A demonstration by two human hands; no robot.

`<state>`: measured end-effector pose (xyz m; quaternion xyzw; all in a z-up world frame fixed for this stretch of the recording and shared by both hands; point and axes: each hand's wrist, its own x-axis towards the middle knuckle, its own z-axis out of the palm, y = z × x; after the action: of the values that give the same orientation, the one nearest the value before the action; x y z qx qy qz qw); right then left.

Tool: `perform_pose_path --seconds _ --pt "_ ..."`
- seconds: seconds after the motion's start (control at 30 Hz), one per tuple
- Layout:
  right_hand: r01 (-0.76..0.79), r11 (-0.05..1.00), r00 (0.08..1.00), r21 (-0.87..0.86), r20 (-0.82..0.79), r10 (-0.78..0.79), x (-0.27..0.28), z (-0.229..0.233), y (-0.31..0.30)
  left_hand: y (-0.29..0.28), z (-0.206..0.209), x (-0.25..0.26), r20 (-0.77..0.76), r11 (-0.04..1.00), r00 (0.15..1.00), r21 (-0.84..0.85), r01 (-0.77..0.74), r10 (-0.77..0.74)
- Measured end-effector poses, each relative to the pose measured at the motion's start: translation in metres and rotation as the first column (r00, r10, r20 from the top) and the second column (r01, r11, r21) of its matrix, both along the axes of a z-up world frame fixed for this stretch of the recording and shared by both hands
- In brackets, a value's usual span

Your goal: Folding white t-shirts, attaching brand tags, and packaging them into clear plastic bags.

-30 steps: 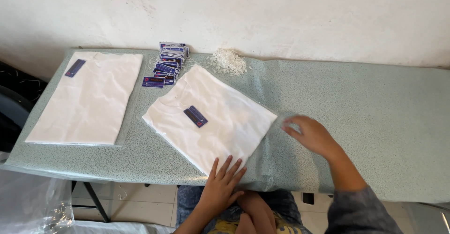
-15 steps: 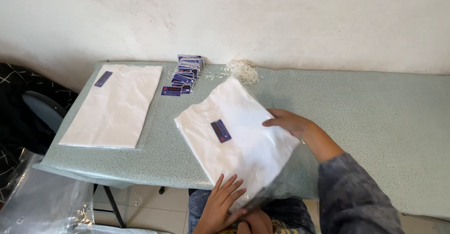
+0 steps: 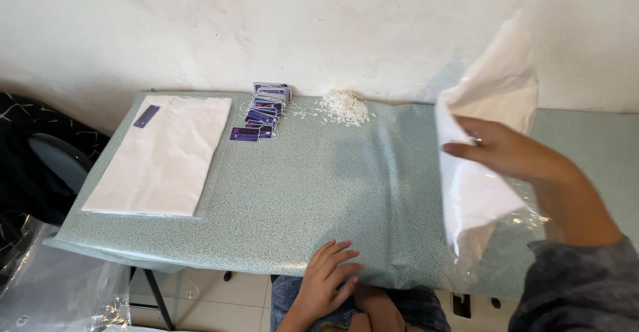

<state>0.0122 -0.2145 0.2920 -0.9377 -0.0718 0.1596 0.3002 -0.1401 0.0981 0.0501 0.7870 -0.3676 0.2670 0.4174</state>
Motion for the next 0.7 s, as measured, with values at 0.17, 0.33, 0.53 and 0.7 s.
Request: perform_pose_path --seconds 0.17,0.33,0.53,0.7 --pt "-0.075 0.985 0.911 0.158 -0.391 0.132 0.030 -0.076 0.069 0.008 -0.003 -0.007 -0.054 0.999 0.998 0.036 -0.027 0.029" --pt "-0.274 0.925 0.810 0.264 -0.455 0.370 -0.010 -0.125 0.066 0.026 -0.009 -0.009 -0.077 0.995 0.994 0.069 -0.074 0.079" --pt "-0.266 0.952 0.817 0.154 -0.488 0.307 -0.103 -0.173 -0.004 0.026 -0.011 0.008 -0.107 0.989 0.991 0.128 -0.070 0.084" --pt "0.113 0.993 0.933 -0.028 -0.340 -0.116 -0.192 -0.197 -0.044 0.011 -0.025 0.028 -0.093 0.929 0.995 0.370 0.009 0.027"
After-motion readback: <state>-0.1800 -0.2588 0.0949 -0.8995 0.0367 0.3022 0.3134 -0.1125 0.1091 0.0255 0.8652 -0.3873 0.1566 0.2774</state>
